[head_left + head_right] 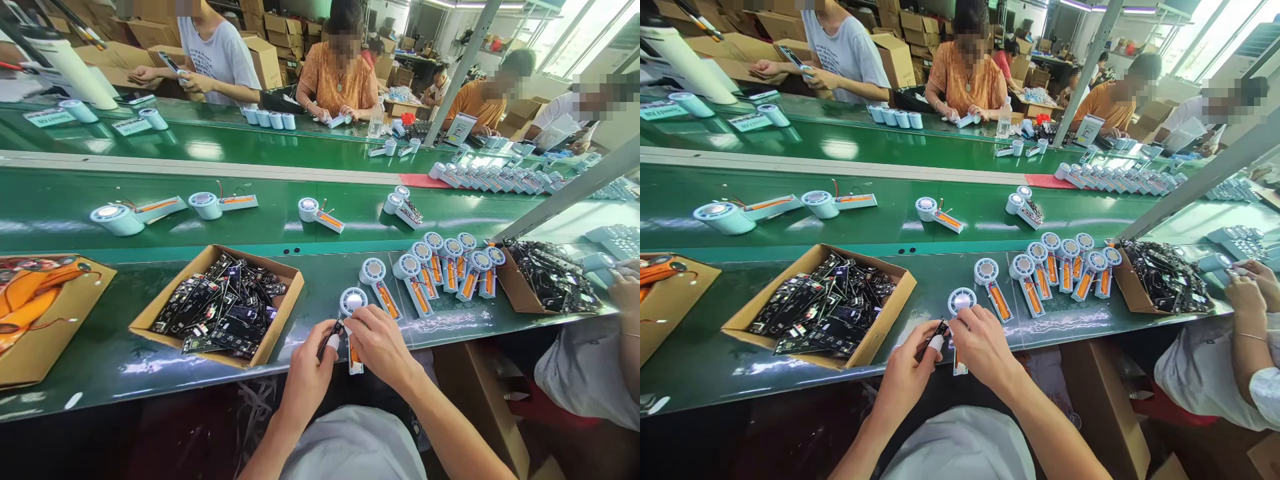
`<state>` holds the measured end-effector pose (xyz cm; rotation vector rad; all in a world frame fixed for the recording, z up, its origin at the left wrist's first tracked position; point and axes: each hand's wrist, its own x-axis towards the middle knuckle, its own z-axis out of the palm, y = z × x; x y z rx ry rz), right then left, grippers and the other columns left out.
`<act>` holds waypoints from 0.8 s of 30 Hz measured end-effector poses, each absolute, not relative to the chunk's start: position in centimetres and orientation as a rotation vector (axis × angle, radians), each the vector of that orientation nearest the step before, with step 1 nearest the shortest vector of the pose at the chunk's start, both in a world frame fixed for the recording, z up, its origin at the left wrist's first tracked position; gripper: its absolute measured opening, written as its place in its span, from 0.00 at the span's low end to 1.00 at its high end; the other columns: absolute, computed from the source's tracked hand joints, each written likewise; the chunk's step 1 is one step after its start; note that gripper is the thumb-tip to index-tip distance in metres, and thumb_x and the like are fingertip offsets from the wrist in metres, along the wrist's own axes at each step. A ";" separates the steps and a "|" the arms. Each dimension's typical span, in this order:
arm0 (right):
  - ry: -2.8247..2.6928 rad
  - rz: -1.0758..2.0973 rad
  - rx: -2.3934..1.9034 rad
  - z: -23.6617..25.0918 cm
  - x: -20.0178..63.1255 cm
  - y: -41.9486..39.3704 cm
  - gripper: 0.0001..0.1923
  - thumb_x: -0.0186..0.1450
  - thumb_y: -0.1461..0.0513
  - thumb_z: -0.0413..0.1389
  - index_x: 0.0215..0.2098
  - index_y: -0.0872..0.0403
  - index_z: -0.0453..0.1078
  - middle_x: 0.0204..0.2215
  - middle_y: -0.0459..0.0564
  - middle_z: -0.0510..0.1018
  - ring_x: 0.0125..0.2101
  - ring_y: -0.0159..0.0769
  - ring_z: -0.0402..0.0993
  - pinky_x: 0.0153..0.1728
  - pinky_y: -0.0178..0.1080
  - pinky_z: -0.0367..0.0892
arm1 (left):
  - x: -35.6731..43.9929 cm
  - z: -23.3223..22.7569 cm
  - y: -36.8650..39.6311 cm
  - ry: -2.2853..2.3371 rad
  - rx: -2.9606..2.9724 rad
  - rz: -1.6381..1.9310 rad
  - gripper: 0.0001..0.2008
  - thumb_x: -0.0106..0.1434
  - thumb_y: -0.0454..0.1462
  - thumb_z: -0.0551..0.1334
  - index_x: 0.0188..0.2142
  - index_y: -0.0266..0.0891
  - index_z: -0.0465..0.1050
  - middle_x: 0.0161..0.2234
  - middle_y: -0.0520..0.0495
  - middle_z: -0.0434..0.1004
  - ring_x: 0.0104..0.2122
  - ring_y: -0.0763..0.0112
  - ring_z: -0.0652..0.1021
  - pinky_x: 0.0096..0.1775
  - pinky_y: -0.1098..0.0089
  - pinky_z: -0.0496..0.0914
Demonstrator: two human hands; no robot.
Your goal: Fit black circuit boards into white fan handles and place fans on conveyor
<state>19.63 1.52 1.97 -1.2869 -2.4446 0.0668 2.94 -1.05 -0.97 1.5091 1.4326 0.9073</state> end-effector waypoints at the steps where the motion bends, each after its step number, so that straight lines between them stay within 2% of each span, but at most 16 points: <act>1: -2.464 0.067 -1.307 2.2 19.5 1.5 0.09 0.68 0.71 0.53 0.34 0.53 0.71 0.31 0.50 0.73 0.32 0.38 0.66 0.33 0.39 0.62 | 2.9 -1.0 -1.1 1.444 1.577 0.911 0.15 0.67 0.35 0.53 0.50 0.40 0.72 0.45 0.42 0.83 0.35 0.64 0.83 0.39 0.64 0.78; 5: -2.520 0.022 -1.384 2.8 19.1 1.4 0.10 0.66 0.71 0.55 0.29 0.53 0.68 0.29 0.49 0.72 0.30 0.38 0.64 0.31 0.40 0.60 | 3.0 -1.6 -1.5 1.456 1.867 1.044 0.16 0.67 0.32 0.53 0.50 0.40 0.75 0.46 0.42 0.83 0.45 0.61 0.83 0.47 0.63 0.78; 9: -2.564 -0.095 -1.424 3.0 18.6 1.2 0.11 0.64 0.72 0.55 0.27 0.53 0.68 0.28 0.50 0.71 0.29 0.39 0.63 0.29 0.41 0.58 | 3.3 -2.3 -1.8 1.441 2.039 1.168 0.17 0.68 0.31 0.52 0.50 0.40 0.76 0.48 0.41 0.82 0.48 0.62 0.82 0.48 0.65 0.78; 19: -2.563 0.024 -1.385 3.7 19.2 1.8 0.09 0.63 0.71 0.58 0.27 0.54 0.69 0.29 0.50 0.73 0.31 0.38 0.66 0.30 0.40 0.59 | 2.8 -1.2 -1.2 1.415 1.766 1.133 0.15 0.66 0.34 0.55 0.45 0.40 0.80 0.42 0.43 0.84 0.42 0.62 0.83 0.46 0.63 0.78; 21: -2.567 0.035 -1.363 3.8 19.3 1.9 0.09 0.64 0.71 0.58 0.27 0.54 0.69 0.29 0.50 0.73 0.31 0.38 0.66 0.30 0.40 0.59 | 2.7 -1.1 -1.1 1.442 1.636 1.083 0.15 0.65 0.35 0.56 0.45 0.40 0.80 0.40 0.44 0.85 0.38 0.63 0.83 0.43 0.63 0.79; 24: -2.589 0.026 -1.335 3.8 19.3 1.9 0.09 0.64 0.70 0.58 0.28 0.54 0.68 0.29 0.50 0.73 0.32 0.38 0.66 0.30 0.40 0.59 | 2.7 -1.0 -1.0 1.455 1.455 1.006 0.16 0.63 0.37 0.57 0.46 0.39 0.79 0.36 0.45 0.84 0.29 0.67 0.82 0.33 0.67 0.79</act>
